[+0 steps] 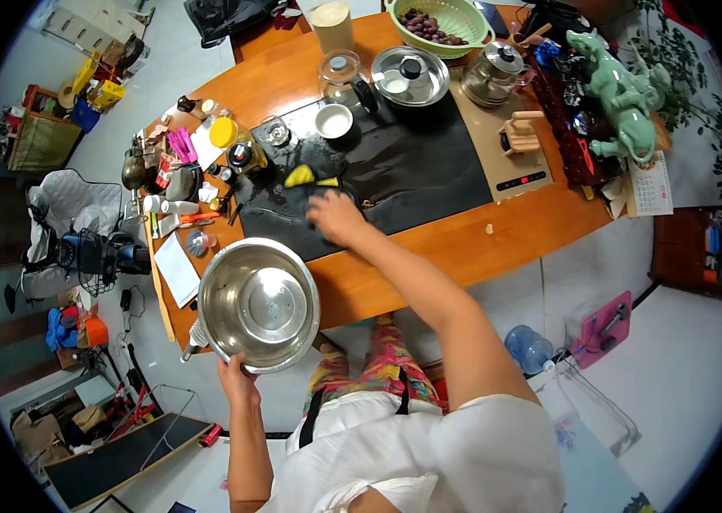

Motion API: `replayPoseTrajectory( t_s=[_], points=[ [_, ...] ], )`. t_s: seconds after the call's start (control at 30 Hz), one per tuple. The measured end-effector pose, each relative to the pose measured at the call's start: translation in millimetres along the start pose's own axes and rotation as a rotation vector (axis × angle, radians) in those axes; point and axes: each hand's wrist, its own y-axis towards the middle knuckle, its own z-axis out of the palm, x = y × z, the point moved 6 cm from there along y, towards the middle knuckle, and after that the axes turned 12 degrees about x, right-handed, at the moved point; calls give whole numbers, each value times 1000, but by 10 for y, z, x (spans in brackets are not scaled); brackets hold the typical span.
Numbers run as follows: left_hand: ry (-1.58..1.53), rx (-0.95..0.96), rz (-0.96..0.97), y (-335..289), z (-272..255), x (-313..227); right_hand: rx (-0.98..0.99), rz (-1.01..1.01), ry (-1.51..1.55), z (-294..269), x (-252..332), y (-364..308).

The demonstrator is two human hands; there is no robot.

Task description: The person wipes the surface of a wooden table with a cloth, moves a kettle and several small cups, and later empties the contents of a metal bowl into a small bucket.

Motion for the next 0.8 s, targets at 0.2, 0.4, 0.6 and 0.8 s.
replayPoseTrajectory(
  t_s=[0.2, 0.4, 0.6, 0.8],
  points=[
    [90, 120, 13, 210, 581, -48, -77, 199, -56, -479, -194, -1442],
    [172, 348, 31, 669, 1452, 56, -359, 670, -157, -846, -1125, -2578],
    [154, 497, 21, 822, 2550, 24, -235, 733, -124, -338, -334, -2983],
    [61, 601, 19, 762, 3475, 92, -88, 621, -16, 0, 426, -2948]
  ],
)
